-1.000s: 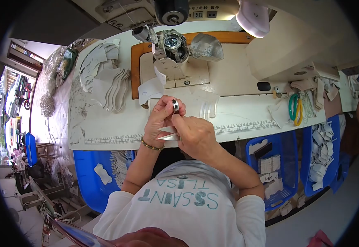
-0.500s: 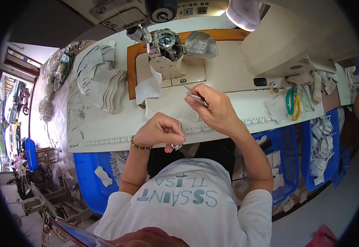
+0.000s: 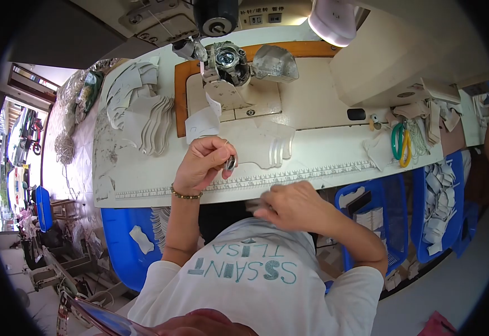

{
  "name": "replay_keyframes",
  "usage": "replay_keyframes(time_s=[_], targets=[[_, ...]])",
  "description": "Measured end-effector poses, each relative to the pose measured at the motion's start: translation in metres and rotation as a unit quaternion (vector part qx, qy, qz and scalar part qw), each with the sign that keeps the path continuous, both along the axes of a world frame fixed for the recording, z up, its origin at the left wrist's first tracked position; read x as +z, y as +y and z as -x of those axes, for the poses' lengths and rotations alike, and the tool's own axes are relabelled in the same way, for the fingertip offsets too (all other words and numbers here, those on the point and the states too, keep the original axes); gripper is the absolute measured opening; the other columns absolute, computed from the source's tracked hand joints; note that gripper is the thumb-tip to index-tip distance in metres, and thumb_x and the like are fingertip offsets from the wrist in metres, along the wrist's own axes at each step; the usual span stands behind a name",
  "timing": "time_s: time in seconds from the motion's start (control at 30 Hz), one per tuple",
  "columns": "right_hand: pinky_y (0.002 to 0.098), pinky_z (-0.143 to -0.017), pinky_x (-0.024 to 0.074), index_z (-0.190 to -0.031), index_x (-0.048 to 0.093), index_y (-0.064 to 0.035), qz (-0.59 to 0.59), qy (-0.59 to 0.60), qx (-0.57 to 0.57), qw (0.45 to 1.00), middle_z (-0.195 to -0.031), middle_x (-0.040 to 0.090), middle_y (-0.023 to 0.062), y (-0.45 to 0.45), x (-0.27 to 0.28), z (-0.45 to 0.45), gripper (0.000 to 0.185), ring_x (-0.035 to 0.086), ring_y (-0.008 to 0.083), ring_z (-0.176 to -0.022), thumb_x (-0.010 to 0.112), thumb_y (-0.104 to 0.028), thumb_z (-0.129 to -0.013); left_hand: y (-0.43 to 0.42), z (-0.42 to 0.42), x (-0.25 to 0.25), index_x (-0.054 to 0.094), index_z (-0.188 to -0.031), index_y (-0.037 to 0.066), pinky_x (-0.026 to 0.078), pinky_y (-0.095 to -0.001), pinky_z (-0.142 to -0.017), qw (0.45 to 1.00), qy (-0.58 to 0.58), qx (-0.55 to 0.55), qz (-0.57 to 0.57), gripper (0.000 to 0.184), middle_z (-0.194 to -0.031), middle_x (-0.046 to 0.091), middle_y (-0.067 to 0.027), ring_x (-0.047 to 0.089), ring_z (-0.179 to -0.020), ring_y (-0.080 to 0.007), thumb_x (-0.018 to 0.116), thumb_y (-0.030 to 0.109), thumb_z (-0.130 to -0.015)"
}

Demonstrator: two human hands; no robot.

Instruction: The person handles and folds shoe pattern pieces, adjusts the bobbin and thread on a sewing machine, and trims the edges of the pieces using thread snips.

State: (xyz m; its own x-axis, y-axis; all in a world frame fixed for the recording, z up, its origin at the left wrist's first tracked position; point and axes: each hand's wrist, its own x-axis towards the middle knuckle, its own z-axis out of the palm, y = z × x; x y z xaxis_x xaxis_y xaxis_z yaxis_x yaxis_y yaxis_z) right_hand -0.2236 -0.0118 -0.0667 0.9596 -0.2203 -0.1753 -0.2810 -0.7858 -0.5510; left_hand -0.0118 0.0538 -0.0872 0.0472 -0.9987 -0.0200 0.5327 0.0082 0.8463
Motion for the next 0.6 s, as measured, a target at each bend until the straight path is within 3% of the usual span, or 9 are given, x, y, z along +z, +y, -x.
replay_keyframes(time_s=[0.07,0.1,0.17,0.23,0.33,0.4,0.5,0.53,0.6], targets=[[0.0339,-0.057,0.0461,-0.111,0.056,-0.0033,-0.144,-0.081,0.053,0.985,-0.082,0.057,0.0125,0.000,0.003,0.013,0.056,0.054,0.0294,-0.054,0.065,-0.044,-0.073,-0.001,0.001,0.001,0.062,-0.087,-0.002,0.046,-0.0198,-0.051,0.997,-0.069,0.026,-0.002,0.013,-0.069,0.058,-0.0053,0.056,-0.060,-0.0097,0.058,0.010,-0.084],[0.0281,-0.055,0.0461,-0.121,0.049,-0.0055,-0.194,-0.046,0.043,0.979,-0.094,0.055,0.0109,-0.007,0.018,0.013,0.065,0.052,0.0191,-0.053,0.069,-0.040,-0.071,-0.001,0.002,0.002,0.062,-0.090,-0.002,0.047,-0.0193,-0.054,0.989,-0.137,0.050,-0.004,0.014,-0.074,0.058,-0.0046,0.056,-0.064,-0.0087,0.060,0.011,-0.084],[0.0268,-0.058,0.0460,-0.120,0.048,-0.0025,-0.318,-0.057,-0.086,0.942,-0.093,0.057,0.0117,-0.019,0.033,0.009,0.064,0.055,0.0157,-0.072,0.071,-0.036,-0.070,-0.003,0.008,0.002,0.062,-0.090,-0.002,0.048,-0.0192,-0.055,0.985,-0.160,0.057,-0.001,0.014,-0.077,0.057,-0.0040,0.056,-0.064,-0.0080,0.060,0.011,-0.083],[0.0204,-0.052,0.0436,-0.115,0.049,-0.0002,-0.403,-0.126,-0.272,0.865,-0.089,0.059,0.0081,-0.017,0.030,-0.006,0.046,0.053,0.0084,-0.059,0.068,-0.019,-0.076,-0.005,0.015,0.002,0.062,-0.089,-0.002,0.048,-0.0189,-0.056,0.981,-0.186,0.057,0.004,0.014,-0.084,0.054,-0.0024,0.056,-0.065,-0.0067,0.061,0.010,-0.083],[0.0213,-0.052,0.0455,-0.100,0.050,0.0027,-0.487,-0.237,-0.285,0.791,-0.079,0.060,0.0080,-0.023,0.006,-0.030,0.032,0.054,0.0095,-0.056,0.067,-0.012,-0.078,-0.006,0.024,0.003,0.063,-0.088,-0.001,0.048,-0.0183,-0.056,0.972,-0.224,0.064,-0.017,0.013,-0.078,0.053,-0.0012,0.055,-0.063,-0.0060,0.061,0.011,-0.083],[0.0223,-0.055,0.0466,-0.100,0.050,0.0022,-0.521,-0.223,-0.271,0.778,-0.074,0.060,0.0071,-0.026,0.001,-0.039,0.032,0.055,0.0106,-0.057,0.067,-0.010,-0.076,-0.006,0.025,0.000,0.063,-0.089,0.000,0.046,-0.0176,-0.053,0.969,-0.235,0.076,-0.013,0.015,-0.076,0.052,0.0001,0.053,-0.062,-0.0051,0.061,0.013,-0.083],[0.0178,-0.037,0.0334,-0.102,0.053,0.0016,-0.577,-0.186,-0.258,0.752,-0.066,0.060,0.0080,-0.025,-0.010,-0.042,0.033,0.056,0.0083,-0.054,0.069,-0.009,-0.075,-0.009,0.017,0.000,0.064,-0.087,0.000,0.041,-0.0186,-0.050,0.966,-0.236,0.102,-0.025,0.016,-0.071,0.052,0.0011,0.050,-0.059,-0.0044,0.062,0.016,-0.083],[0.0173,-0.033,0.0251,-0.100,0.055,0.0021,-0.607,-0.169,-0.267,0.729,-0.065,0.060,0.0088,-0.018,-0.012,-0.044,0.030,0.053,0.0061,-0.049,0.068,-0.009,-0.074,-0.011,0.014,-0.001,0.064,-0.086,0.000,0.040,-0.0197,-0.050,0.934,-0.335,0.121,0.003,0.015,-0.069,0.052,0.0005,0.050,-0.059,-0.0045,0.062,0.015,-0.082],[0.0171,-0.034,0.0263,-0.096,0.057,0.0034,-0.657,-0.115,-0.229,0.709,-0.067,0.062,0.0100,-0.006,-0.002,-0.038,0.027,0.051,0.0058,-0.046,0.068,-0.008,-0.074,-0.017,0.012,0.000,0.063,-0.084,0.001,0.039,-0.0240,-0.051,0.880,-0.457,0.132,0.017,0.013,-0.068,0.052,-0.0034,0.048,-0.055,-0.0084,0.064,0.012,-0.078]])
